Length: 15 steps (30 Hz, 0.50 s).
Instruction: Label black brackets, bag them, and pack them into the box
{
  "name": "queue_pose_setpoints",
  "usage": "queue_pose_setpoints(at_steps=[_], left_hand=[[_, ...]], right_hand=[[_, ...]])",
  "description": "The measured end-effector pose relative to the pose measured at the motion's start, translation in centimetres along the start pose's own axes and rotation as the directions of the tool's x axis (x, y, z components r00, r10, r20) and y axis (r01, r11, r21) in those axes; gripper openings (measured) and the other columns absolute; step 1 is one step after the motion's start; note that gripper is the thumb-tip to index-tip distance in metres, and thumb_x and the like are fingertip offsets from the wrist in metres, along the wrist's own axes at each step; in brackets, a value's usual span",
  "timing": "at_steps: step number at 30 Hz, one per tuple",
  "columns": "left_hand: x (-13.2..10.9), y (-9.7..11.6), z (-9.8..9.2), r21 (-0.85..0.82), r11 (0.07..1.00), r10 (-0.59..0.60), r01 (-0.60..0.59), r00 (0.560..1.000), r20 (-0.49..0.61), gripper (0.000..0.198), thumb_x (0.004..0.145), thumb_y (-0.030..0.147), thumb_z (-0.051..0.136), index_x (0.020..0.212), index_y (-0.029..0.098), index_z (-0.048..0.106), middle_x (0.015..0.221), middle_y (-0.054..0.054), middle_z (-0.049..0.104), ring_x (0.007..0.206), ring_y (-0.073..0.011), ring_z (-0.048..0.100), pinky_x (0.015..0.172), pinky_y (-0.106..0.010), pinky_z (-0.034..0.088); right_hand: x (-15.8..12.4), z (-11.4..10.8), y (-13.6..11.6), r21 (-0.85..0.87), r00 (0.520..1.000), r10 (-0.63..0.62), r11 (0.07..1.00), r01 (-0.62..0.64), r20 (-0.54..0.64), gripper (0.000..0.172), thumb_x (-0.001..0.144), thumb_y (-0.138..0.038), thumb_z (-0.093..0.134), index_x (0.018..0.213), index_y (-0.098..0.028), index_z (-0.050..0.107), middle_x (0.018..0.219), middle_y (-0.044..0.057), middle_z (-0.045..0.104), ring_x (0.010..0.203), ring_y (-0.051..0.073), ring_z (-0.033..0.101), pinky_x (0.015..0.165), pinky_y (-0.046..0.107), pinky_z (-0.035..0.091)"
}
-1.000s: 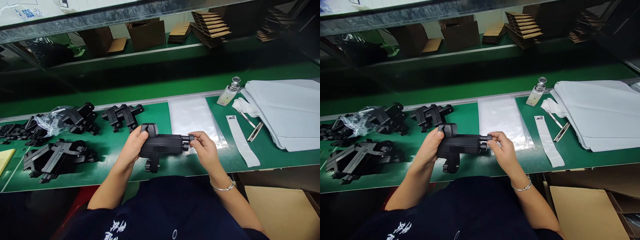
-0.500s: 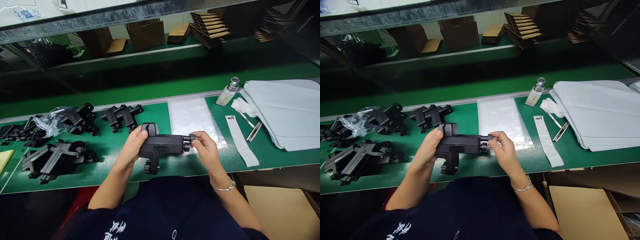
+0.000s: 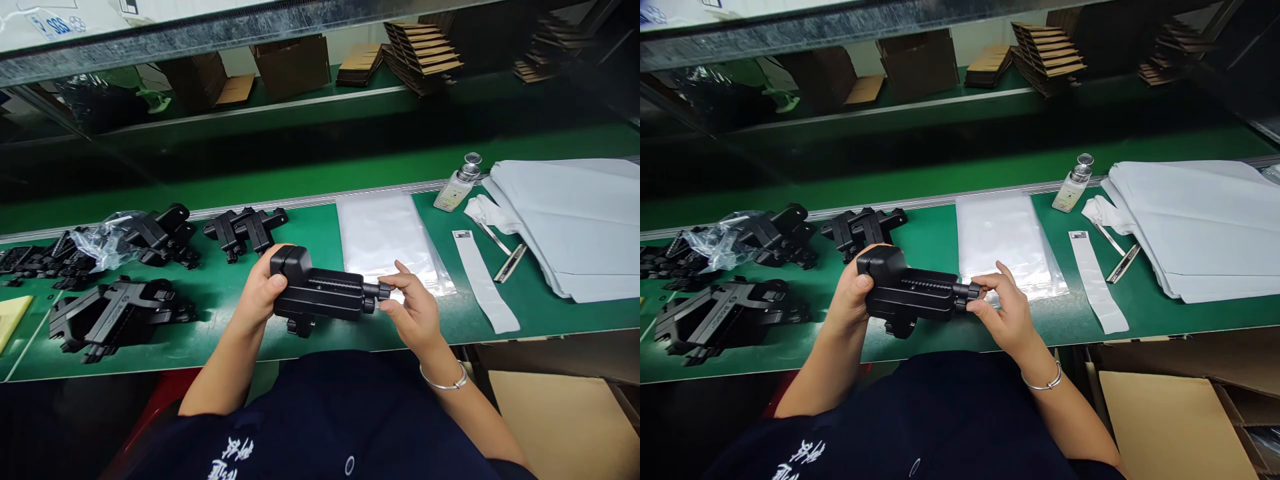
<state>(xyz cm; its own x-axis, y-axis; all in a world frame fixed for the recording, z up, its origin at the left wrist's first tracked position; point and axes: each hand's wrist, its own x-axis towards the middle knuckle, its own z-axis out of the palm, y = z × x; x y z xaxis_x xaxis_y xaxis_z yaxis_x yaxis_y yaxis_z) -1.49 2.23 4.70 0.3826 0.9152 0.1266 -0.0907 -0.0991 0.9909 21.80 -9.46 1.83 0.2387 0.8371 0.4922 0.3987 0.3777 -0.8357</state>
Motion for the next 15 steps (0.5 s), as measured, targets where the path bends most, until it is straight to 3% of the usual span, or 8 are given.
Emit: queue_pose_setpoints(at_steps=[7, 15], left_hand=[[-0.8, 2.1, 0.2, 0.171, 0.982, 0.080, -0.077, 0.997, -0.014, 0.053, 0.071, 0.064, 0.073, 0.099, 0.018, 0.070, 0.085, -0.004, 0.063, 0.070, -0.0162, 0.057, 0.057, -0.024, 0.044], [-0.6, 0.9, -0.1, 0.099, 0.995, 0.022, -0.021, 1.000, -0.011, 0.055, 0.071, 0.065, 0.072, 0.100, 0.018, 0.069, 0.083, -0.003, 0.059, 0.067, -0.0149, 0.054, 0.056, -0.024, 0.044]], right_hand=[[-0.3, 0.2, 1.1, 0.102, 0.998, 0.061, 0.993, -0.063, 0.019, 0.036, 0.092, -0.057, 0.061, 0.107, -0.025, 0.067, 0.080, 0.000, 0.066, 0.075, 0.019, 0.068, 0.113, 0.056, 0.043], [-0.2, 0.2, 0.8, 0.125, 0.997, 0.079, 0.989, -0.081, 0.020, 0.036, 0.090, -0.058, 0.063, 0.105, -0.026, 0.068, 0.077, -0.001, 0.065, 0.073, 0.018, 0.067, 0.114, 0.055, 0.042]])
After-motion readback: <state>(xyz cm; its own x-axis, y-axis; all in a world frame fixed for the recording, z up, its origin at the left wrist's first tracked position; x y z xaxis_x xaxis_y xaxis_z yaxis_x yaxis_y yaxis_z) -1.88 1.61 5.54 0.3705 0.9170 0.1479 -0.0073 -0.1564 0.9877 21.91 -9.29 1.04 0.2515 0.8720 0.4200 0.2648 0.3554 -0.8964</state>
